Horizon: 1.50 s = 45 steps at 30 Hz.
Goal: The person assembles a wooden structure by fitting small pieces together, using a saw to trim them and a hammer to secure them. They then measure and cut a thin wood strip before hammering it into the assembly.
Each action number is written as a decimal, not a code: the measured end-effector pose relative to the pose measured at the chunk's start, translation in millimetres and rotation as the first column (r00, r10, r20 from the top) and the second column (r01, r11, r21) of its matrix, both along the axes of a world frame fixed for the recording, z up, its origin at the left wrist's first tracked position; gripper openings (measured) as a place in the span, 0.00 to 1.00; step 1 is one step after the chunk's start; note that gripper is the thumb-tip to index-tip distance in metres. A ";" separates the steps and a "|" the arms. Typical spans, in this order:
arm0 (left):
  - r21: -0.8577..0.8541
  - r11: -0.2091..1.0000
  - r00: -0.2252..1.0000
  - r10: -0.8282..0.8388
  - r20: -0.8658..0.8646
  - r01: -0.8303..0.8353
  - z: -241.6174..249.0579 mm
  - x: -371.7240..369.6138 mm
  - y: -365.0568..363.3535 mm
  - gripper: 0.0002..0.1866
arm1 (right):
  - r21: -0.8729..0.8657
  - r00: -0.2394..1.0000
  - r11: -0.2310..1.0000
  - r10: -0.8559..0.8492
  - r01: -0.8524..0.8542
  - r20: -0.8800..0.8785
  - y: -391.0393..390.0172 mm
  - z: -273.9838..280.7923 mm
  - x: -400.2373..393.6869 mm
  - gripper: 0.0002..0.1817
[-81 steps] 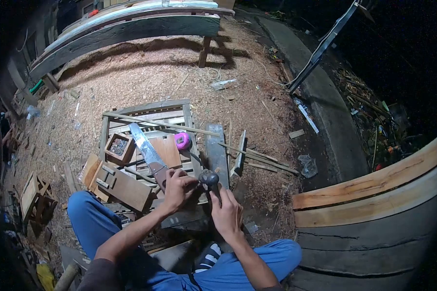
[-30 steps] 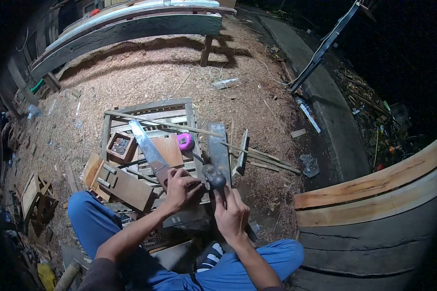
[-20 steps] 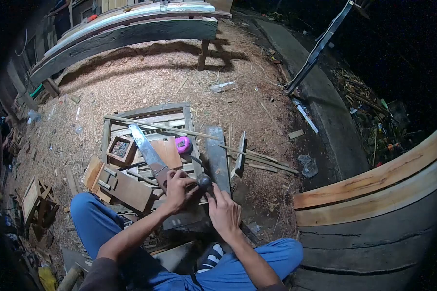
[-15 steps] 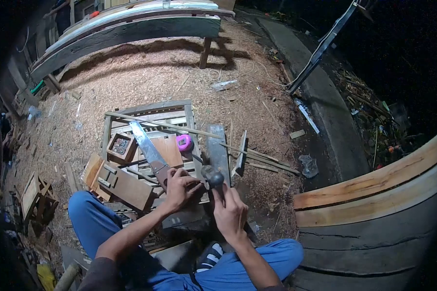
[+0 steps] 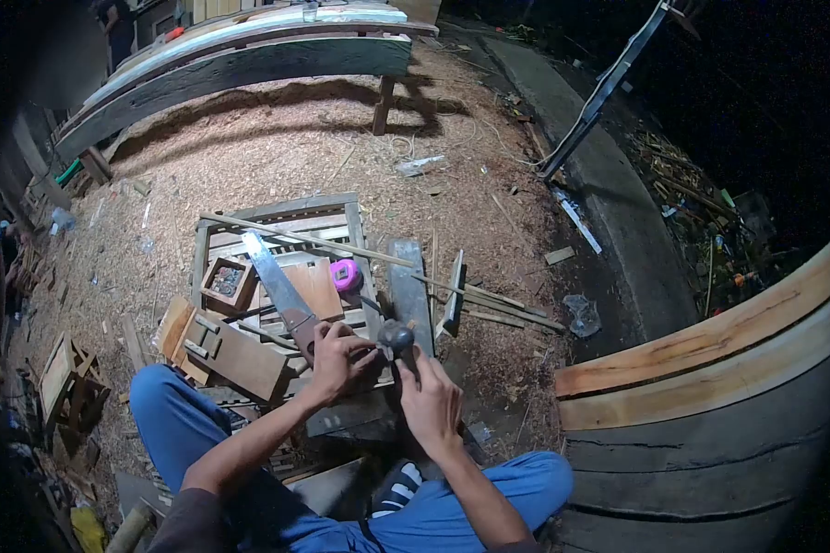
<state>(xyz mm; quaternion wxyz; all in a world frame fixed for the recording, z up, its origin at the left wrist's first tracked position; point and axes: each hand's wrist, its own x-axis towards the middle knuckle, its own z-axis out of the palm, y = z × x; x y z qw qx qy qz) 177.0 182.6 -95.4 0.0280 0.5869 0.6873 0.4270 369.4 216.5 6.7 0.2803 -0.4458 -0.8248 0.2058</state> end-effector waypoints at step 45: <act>0.006 1.000 1.000 0.008 -0.004 -0.008 -6.5 -0.6 2.5 0.10 | -0.061 0.996 0.998 0.032 -0.027 0.083 -0.7 -19.2 -0.1 0.21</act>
